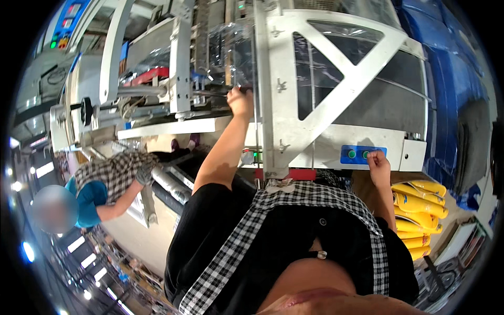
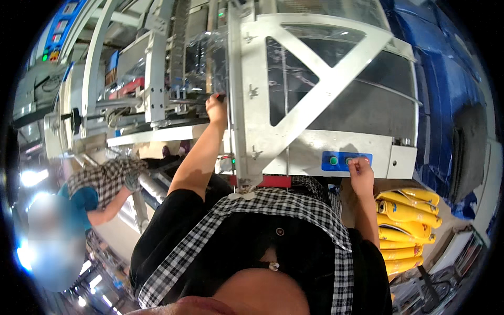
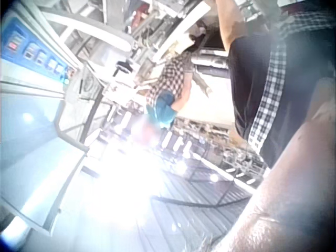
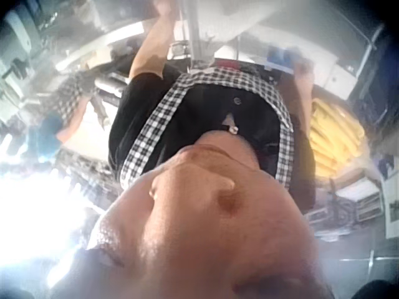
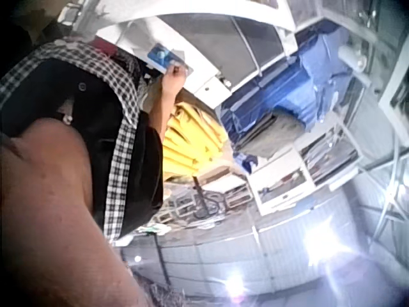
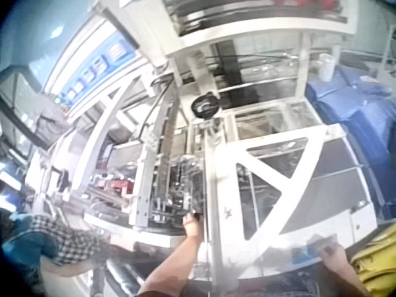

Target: The person places yellow cylindrical items into a cardboard box and arranges them. They then handle black rolled items, placing them into a machine and adjusting the packaging material.

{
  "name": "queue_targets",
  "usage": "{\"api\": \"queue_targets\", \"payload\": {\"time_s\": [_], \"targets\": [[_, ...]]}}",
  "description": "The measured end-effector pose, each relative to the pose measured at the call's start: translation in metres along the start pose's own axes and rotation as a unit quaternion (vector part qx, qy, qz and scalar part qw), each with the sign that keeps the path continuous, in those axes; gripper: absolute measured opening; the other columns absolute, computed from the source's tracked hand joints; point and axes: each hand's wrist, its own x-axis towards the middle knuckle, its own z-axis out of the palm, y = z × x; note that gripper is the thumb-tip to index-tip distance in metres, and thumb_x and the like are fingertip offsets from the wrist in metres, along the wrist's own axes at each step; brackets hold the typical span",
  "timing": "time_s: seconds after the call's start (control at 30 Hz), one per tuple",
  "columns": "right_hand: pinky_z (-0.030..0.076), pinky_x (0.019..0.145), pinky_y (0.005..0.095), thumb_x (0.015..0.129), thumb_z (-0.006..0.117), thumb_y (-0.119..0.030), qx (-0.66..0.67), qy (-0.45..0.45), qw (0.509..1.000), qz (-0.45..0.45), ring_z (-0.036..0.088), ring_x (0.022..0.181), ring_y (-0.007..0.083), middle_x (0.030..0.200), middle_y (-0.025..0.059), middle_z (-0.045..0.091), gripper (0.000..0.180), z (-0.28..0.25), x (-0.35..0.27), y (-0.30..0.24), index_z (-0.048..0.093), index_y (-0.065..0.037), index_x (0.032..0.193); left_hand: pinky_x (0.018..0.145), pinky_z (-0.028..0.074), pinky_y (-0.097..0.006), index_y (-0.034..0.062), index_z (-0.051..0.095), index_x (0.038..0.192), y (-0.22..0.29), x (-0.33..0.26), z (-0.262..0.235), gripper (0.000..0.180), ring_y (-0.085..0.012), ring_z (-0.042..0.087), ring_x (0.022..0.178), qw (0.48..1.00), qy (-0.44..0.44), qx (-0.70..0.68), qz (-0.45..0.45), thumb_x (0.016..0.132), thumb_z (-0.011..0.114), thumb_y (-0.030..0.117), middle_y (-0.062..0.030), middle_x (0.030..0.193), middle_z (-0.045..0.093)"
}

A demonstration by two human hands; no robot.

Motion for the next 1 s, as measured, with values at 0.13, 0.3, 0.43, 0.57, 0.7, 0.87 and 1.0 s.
{"api": "queue_targets", "payload": {"time_s": [0.13,0.3,0.43,0.57,0.7,0.87,1.0], "targets": [[0.046,0.065,0.0246,0.093,0.064,-0.016,0.022,-0.015,0.999,0.042,0.053,0.066,0.0082,0.073,0.0021,0.06,0.017,0.008,-0.004,0.001,0.059,-0.002,0.087,0.095,0.045,-0.044,-0.0068,0.055,0.114,0.017,0.027,0.008,0.048,-0.0413,0.054,0.109,0.974,0.029,-0.015,-0.223,0.08,0.069,0.024,-0.0266,0.114,0.057],[0.044,0.064,0.0233,0.094,0.062,-0.015,0.001,-0.028,0.997,0.071,0.051,0.066,0.007,0.071,0.0004,0.058,0.015,0.016,-0.007,-0.021,0.06,-0.002,0.087,0.083,0.052,-0.041,-0.0013,0.056,0.117,0.0,0.063,0.016,0.047,-0.0357,0.066,0.096,0.91,0.081,-0.191,-0.36,0.084,0.072,0.028,-0.021,0.107,0.067],[0.043,0.063,0.0216,0.094,0.062,-0.013,0.042,-0.024,0.991,0.123,0.05,0.067,0.0047,0.071,-0.0016,0.058,0.013,0.017,-0.023,-0.032,0.061,-0.002,0.086,0.082,0.053,-0.038,0.0003,0.053,0.121,0.03,0.061,0.008,0.057,-0.0307,0.067,0.095,0.874,0.116,-0.3,-0.364,0.079,0.08,0.027,-0.0189,0.109,0.067],[0.041,0.062,0.021,0.094,0.062,-0.013,0.04,-0.043,0.991,0.122,0.047,0.066,0.0035,0.071,-0.0033,0.057,0.013,0.021,-0.022,-0.028,0.06,-0.002,0.086,0.081,0.051,-0.034,-0.0012,0.047,0.131,0.007,0.088,0.012,0.068,-0.0254,0.065,0.092,0.854,0.151,-0.351,-0.352,0.078,0.081,0.024,-0.0178,0.11,0.066],[0.04,0.061,0.0208,0.094,0.062,-0.012,0.045,-0.032,0.989,0.14,0.047,0.065,0.0032,0.071,-0.0039,0.056,0.013,0.022,-0.021,-0.024,0.06,-0.003,0.086,0.073,0.05,-0.033,0.0006,0.062,0.117,0.035,0.125,0.016,0.059,-0.0218,0.063,0.081,0.918,0.072,-0.267,-0.284,0.072,0.086,0.03,-0.0126,0.094,0.07],[0.04,0.061,0.0204,0.094,0.061,-0.012,0.066,-0.025,0.987,0.141,0.046,0.065,0.0029,0.072,-0.0041,0.056,0.012,0.019,-0.027,-0.014,0.06,-0.003,0.086,0.072,0.052,-0.037,-0.0004,0.065,0.104,0.011,0.149,0.03,0.04,-0.023,0.064,0.079,0.919,0.089,-0.24,-0.3,0.079,0.078,0.028,-0.014,0.094,0.069],[0.04,0.061,0.02,0.095,0.06,-0.012,0.068,-0.026,0.984,0.161,0.046,0.066,0.0025,0.072,-0.0047,0.055,0.012,0.015,-0.028,-0.014,0.06,-0.003,0.087,0.06,0.052,-0.035,0.0027,0.053,0.1,-0.009,0.125,0.031,0.019,-0.021,0.056,0.064,0.778,0.123,-0.527,-0.32,0.09,0.064,0.014,-0.0097,0.083,0.064]]}}
